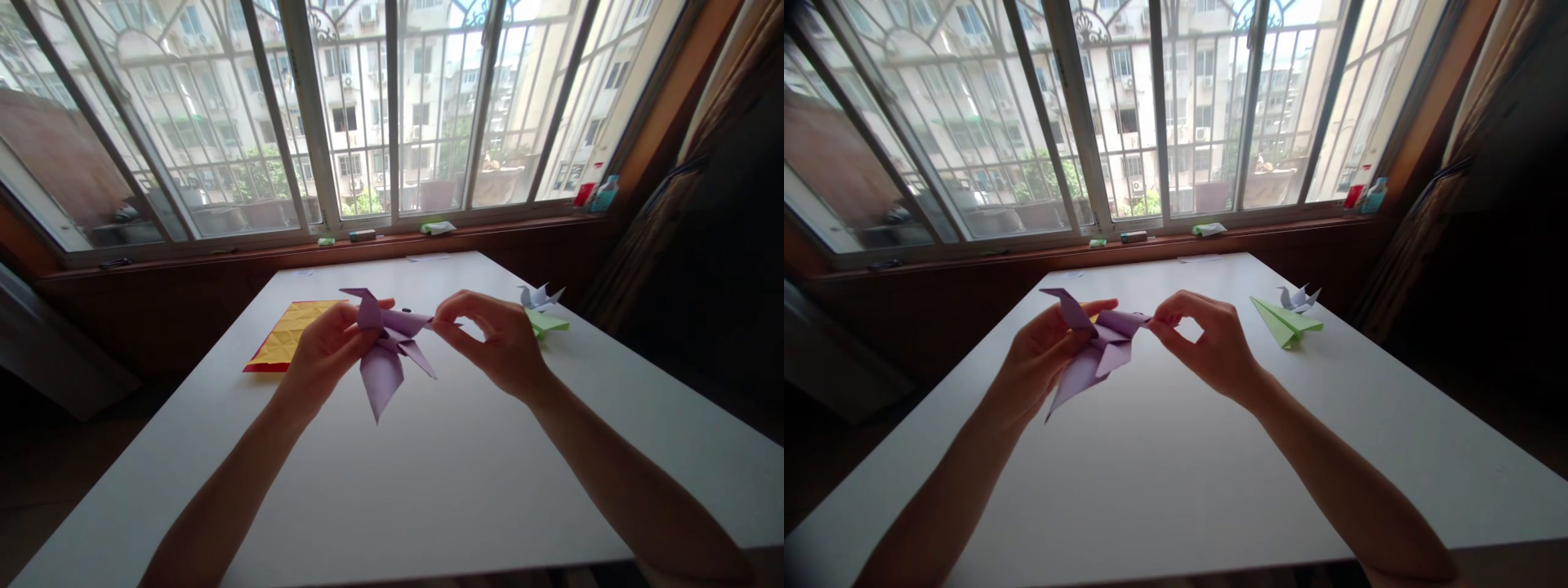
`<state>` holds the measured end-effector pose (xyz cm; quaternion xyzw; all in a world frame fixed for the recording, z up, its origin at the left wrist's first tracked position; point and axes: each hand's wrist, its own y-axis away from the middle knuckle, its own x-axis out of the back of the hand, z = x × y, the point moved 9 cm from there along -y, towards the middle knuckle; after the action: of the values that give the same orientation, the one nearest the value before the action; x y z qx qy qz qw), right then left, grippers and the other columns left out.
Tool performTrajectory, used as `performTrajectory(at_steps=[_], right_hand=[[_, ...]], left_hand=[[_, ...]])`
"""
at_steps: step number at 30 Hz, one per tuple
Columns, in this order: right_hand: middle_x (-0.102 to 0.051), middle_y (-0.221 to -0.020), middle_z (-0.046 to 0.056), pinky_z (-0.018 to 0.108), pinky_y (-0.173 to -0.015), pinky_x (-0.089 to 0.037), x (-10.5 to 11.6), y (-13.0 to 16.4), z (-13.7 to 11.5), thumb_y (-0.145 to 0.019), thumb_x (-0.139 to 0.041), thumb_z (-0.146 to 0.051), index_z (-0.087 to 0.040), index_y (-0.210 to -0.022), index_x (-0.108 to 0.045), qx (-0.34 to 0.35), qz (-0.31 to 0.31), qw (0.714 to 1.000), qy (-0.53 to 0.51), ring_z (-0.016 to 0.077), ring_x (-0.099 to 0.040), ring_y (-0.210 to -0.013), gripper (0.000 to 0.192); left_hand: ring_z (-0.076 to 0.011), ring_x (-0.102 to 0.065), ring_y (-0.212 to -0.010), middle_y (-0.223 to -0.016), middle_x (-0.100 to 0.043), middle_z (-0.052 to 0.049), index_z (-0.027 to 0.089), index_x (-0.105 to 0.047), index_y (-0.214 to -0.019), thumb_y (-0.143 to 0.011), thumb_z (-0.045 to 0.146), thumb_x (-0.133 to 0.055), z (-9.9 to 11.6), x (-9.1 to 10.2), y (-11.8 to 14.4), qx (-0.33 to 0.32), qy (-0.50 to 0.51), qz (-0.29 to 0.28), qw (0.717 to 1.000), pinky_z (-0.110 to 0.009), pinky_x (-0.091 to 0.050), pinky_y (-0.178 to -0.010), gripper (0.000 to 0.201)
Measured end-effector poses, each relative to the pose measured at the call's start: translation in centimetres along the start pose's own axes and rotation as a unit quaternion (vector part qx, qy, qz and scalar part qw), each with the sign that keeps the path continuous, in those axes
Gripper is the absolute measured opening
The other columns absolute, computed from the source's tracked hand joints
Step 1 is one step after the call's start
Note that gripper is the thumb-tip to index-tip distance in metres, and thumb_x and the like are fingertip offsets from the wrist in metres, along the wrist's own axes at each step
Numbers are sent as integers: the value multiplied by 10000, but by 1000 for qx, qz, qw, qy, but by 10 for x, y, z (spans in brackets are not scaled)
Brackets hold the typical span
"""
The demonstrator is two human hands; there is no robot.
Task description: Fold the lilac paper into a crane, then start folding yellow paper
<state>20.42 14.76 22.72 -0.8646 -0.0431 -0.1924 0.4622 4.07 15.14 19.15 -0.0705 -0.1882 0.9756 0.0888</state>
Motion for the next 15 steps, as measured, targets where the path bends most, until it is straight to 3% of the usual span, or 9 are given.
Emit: performTrajectory(at_steps=[3,7,11,15], right_hand=[[-620,-702,4,269,-640,-487,-7,3,21,-748,-662,-312,-178,-724,-603,-123,-25,986,-110,137,-592,-692,148],[-592,-625,-9,242,-574,-460,-15,3,31,-694,-706,-330,-163,-674,-617,-204,-54,958,-192,109,-551,-601,191],[-571,-584,-20,234,-524,-447,-17,2,33,-666,-728,-337,-157,-650,-629,-236,-73,943,-224,89,-522,-529,206],[-596,-578,-13,252,-513,-477,-6,0,32,-623,-764,-343,-164,-659,-637,-206,-28,960,-189,100,-536,-511,223]], left_hand=[[-214,-635,-976,-1114,-661,-70,177,-635,-893,-766,273,-685,2,-2,2,0,-23,-8,1000,-248,-512,-712,166],[-220,-647,-953,-1077,-677,-73,182,-635,-887,-755,290,-697,3,-3,2,-7,-37,-20,999,-268,-525,-700,182],[-215,-659,-922,-1042,-691,-77,172,-625,-857,-757,290,-695,3,-4,-1,-23,-30,-48,998,-274,-529,-693,170],[-206,-661,-902,-1048,-688,-79,161,-609,-837,-772,290,-677,-2,-5,-4,-21,-37,-76,996,-258,-516,-676,160]])
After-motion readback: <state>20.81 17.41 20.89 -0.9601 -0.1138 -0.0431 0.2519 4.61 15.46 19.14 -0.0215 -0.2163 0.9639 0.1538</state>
